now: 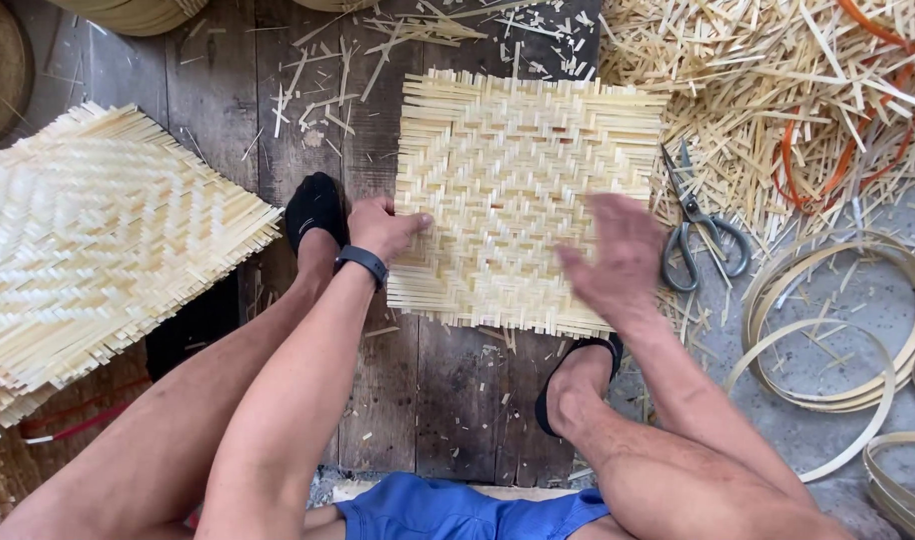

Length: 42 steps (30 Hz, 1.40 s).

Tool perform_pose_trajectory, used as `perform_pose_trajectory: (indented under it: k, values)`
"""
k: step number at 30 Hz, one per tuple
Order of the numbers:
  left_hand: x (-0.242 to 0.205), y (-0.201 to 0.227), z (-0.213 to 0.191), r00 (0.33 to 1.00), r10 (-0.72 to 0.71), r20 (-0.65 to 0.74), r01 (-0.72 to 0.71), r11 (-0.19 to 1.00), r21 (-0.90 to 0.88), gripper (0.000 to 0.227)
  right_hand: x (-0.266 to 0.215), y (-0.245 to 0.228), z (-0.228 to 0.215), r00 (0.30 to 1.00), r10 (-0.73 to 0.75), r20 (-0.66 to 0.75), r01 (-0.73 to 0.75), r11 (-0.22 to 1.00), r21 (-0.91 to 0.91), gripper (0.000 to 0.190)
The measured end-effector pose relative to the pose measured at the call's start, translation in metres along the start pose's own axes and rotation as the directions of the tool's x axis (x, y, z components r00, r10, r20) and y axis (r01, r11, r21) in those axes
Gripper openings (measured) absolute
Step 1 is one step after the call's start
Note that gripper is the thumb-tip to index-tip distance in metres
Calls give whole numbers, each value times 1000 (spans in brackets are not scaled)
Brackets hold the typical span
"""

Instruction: Assembling and trimming a round bamboo basket using a wooden mold and scissors.

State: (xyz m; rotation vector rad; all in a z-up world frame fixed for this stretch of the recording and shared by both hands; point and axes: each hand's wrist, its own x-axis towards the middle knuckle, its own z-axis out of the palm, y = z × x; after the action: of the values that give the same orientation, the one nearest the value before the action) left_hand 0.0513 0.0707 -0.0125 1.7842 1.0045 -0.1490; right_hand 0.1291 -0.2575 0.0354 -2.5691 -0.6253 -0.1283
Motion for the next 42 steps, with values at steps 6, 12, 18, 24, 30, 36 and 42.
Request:
perform_pose_trajectory:
  k: [6,12,18,24,30,36,42]
  values:
    - [-60,39,14,948,244,-202,-171,931,324,30,-3,-38,12,904,-327,274,390,894,-219,68]
    - [-194,76,78,571,820,42,-772,518,369,11,-6,-38,15,908,-312,280,374,905,-202,69]
    - [-140,60,43,751,660,22,-619,691,374,11,-5,-38,21,912,-280,299,340,925,-171,72]
    - [-24,2,-6,882,407,-236,-367,909,198,23,-6,-43,24,914,-318,251,363,918,-159,69]
    - [3,-20,-3,983,184,-13,-184,982,46,34,-18,10,4,979,-197,47,198,980,-26,62]
    - [12,-34,-1,993,116,32,-109,981,-159,41,-119,175,-21,738,555,-383,-618,785,-53,48]
    - [14,-41,-2,976,190,-103,-200,975,-94,71,-236,231,-24,390,921,-19,-903,379,-203,67]
